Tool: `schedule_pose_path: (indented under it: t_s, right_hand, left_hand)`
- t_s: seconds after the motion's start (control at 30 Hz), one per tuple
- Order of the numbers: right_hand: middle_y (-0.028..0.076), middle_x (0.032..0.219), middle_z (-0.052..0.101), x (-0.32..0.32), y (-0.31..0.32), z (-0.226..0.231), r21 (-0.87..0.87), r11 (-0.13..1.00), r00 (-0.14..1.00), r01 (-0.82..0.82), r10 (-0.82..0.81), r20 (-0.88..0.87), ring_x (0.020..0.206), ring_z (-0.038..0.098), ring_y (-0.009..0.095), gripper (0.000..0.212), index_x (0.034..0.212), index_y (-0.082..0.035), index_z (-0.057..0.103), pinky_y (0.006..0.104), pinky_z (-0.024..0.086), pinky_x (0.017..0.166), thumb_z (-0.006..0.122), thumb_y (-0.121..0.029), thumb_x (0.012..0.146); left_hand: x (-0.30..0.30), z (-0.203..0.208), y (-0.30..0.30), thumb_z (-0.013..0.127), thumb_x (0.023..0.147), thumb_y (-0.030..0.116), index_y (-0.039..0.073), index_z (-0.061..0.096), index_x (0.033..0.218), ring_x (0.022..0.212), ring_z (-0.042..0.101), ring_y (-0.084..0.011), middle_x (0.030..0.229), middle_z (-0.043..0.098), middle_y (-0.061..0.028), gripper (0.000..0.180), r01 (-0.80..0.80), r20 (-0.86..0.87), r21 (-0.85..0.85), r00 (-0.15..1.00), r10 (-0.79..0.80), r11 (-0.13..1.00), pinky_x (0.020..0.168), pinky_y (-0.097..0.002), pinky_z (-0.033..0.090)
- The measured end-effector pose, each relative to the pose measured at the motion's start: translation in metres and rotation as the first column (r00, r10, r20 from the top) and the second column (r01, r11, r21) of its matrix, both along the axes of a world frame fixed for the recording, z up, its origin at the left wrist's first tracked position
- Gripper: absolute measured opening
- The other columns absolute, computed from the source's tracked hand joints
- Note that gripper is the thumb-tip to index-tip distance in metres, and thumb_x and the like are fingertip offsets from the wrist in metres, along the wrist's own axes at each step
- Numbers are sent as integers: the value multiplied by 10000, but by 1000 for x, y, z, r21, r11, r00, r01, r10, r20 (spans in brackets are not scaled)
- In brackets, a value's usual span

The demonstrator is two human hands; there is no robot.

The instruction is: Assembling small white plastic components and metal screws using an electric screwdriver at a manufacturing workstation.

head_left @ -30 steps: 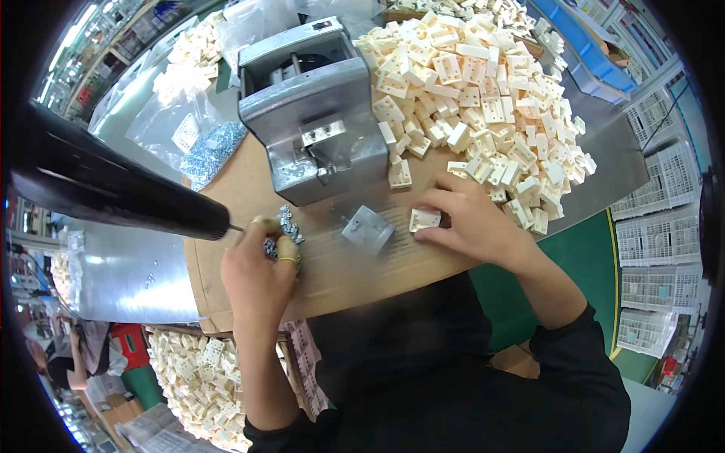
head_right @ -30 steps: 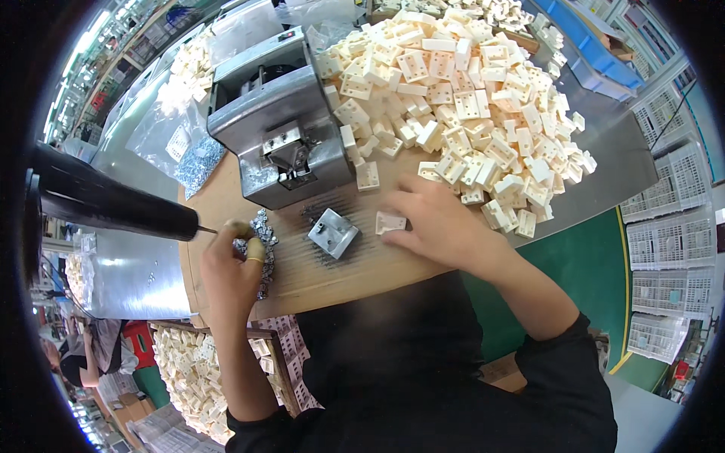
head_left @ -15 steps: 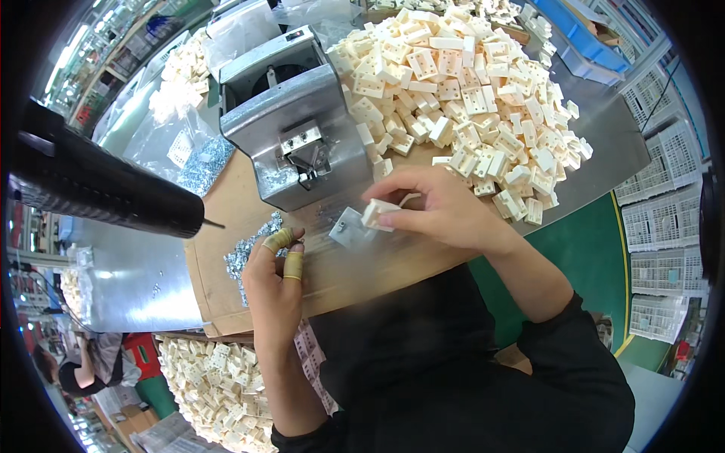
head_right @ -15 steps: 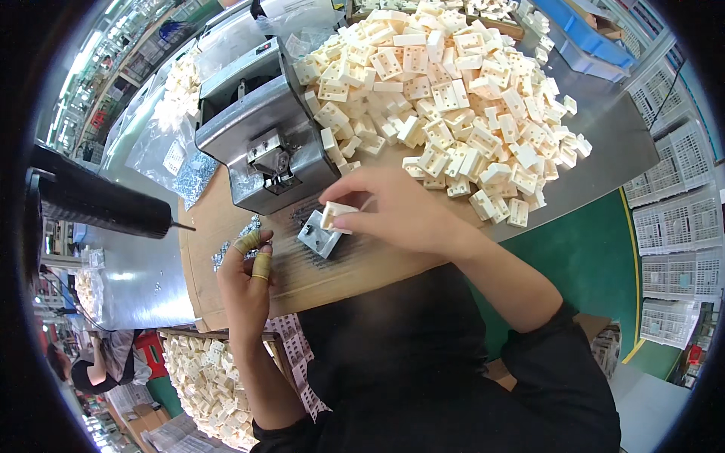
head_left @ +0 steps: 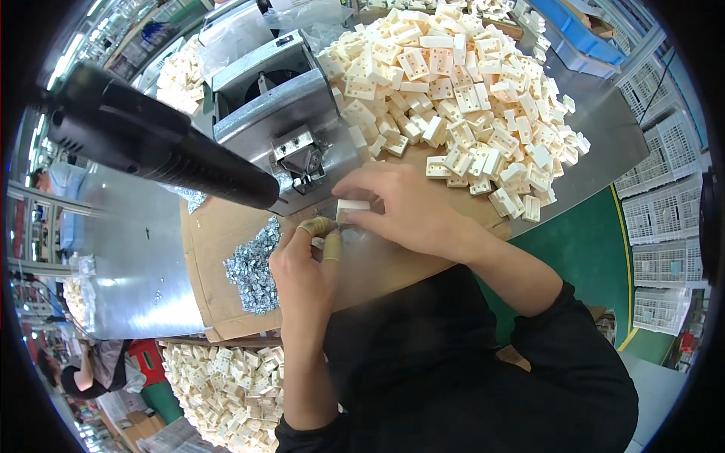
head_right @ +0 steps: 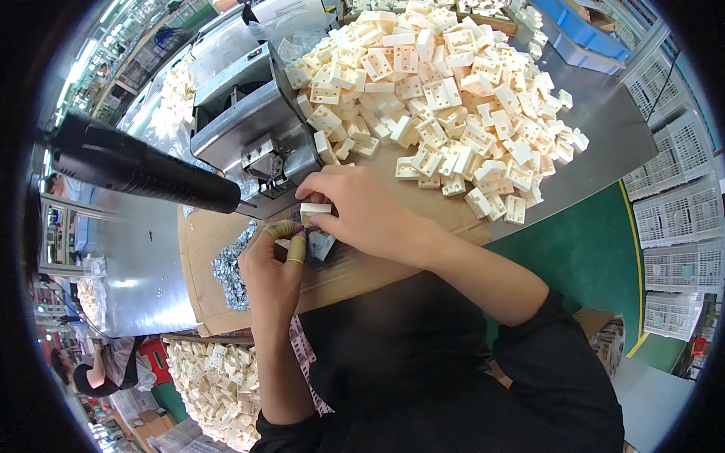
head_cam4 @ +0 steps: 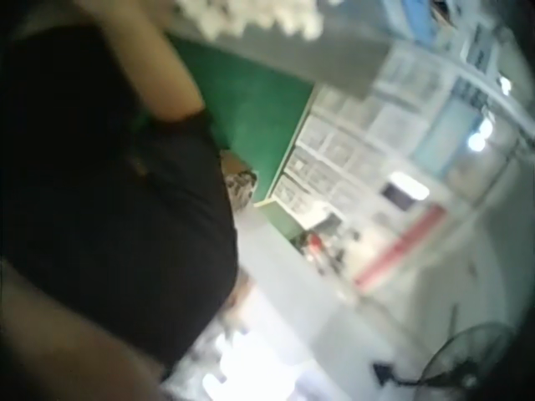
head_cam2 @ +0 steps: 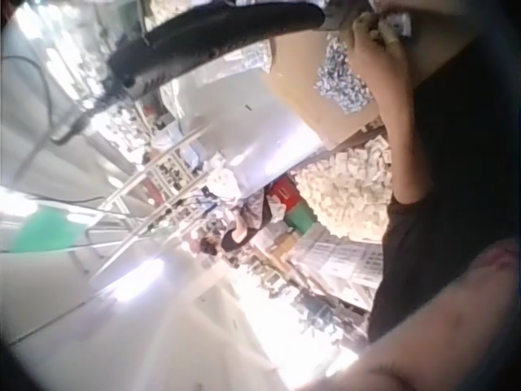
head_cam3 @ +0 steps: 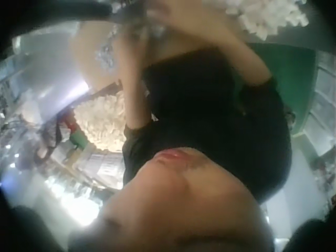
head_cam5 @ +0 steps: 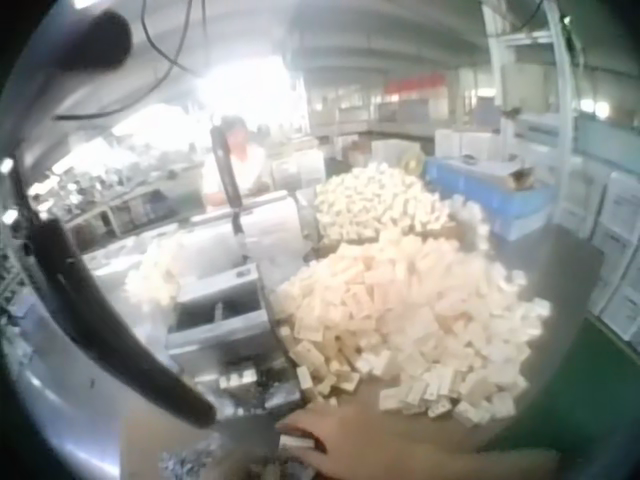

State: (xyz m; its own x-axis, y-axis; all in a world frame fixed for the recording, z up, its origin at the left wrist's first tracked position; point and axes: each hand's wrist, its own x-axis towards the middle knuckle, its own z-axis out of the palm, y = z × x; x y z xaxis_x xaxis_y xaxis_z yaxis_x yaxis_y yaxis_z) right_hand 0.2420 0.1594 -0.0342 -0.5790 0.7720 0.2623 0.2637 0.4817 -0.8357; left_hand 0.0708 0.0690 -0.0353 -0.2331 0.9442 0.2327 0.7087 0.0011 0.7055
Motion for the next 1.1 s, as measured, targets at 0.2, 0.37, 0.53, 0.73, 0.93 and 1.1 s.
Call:
schedule_pose_path:
  t_s: [0.2,0.37,0.53,0.73,0.93,1.1]
  right_hand:
    - [161,902,671,-6,-6,0,151,988,999,39,-38,-10,860,658,363,171,988,-19,668,451,522,786,727,-114,860]
    - [158,889,668,-8,-11,2,188,981,999,45,-45,-1,840,658,354,152,977,-15,689,448,527,744,723,-108,862]
    - [128,924,706,-5,-14,-4,304,952,1000,19,-20,1,789,700,287,207,1036,-17,734,377,560,695,762,-91,844]
    - [128,932,687,-4,-25,-3,326,945,1000,-6,9,-8,828,682,308,220,1039,-4,722,390,558,728,753,-71,831]
    - [92,916,652,-8,-33,-4,529,846,996,-67,25,86,832,653,274,212,1007,-39,716,383,549,734,764,-110,813]
    - [110,984,688,2,-21,15,509,812,954,-286,189,234,877,658,290,185,967,2,731,370,562,777,756,-79,802]
  left_hand:
    - [5,-12,-1,753,854,34,-28,727,979,589,635,-167,829,693,-117,141,-40,-55,127,997,48,991,565,-303,484]
    - [3,-21,-7,764,840,17,-29,719,966,573,630,-160,836,687,-110,141,-32,-99,223,994,55,974,542,-293,474]
    - [1,-19,-10,769,832,26,-23,734,955,575,624,-169,833,690,-105,136,-31,-14,163,999,34,986,557,-298,480]
    - [7,-7,-7,767,812,43,-24,748,976,596,628,-183,824,703,-115,178,-117,22,57,993,116,991,604,-326,501]
    - [-8,3,-10,753,763,98,19,747,986,754,679,-309,880,679,-133,236,-75,5,-76,997,76,994,705,-403,537]
    - [-27,18,-26,820,764,137,-10,713,1109,720,641,-250,920,654,-123,390,103,-151,-107,981,-118,989,669,-381,515]
